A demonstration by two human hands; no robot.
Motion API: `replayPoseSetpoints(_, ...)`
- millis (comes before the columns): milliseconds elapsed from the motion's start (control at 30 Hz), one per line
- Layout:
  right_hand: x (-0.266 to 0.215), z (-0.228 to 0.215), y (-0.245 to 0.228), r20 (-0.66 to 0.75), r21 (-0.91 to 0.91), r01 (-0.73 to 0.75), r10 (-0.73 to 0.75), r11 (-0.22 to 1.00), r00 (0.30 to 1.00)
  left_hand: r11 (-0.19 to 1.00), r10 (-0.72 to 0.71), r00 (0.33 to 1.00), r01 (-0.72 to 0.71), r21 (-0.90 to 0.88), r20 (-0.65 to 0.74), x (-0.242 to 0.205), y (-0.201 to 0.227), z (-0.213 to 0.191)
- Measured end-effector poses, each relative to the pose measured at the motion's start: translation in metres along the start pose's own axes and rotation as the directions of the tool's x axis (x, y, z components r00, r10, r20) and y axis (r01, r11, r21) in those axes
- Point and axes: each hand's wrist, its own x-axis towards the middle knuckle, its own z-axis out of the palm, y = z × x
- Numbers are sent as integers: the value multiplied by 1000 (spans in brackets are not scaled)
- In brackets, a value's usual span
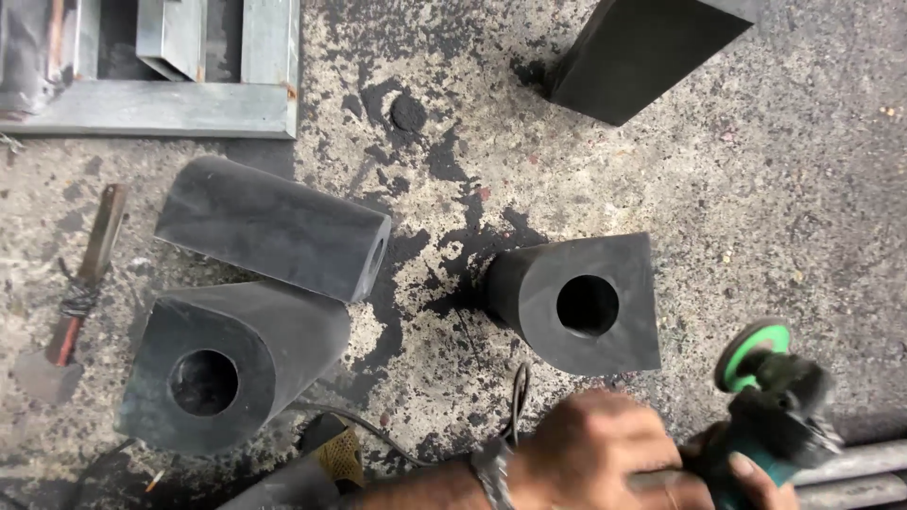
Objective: Using an angle grinder to sand or smooth the surfaces of industrial rubber blocks on a workshop floor.
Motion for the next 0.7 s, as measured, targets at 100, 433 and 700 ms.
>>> replayPoseSetpoints(100, 1, 24, 18, -162, 10, -56, 56, 998, 985, 964, -19, 976, 76, 256, -218, 29, -16, -49)
replayPoseSetpoints(433, -8, 114, 6, -430, 64, -112, 129, 992, 894, 602, -270, 948, 304, 738, -169, 112, -106, -158)
replayPoseSetpoints(700, -17, 92, 20, -459, 158, -77, 143, 984, 877, 846, 151, 900, 97, 524, -410, 61, -82, -160)
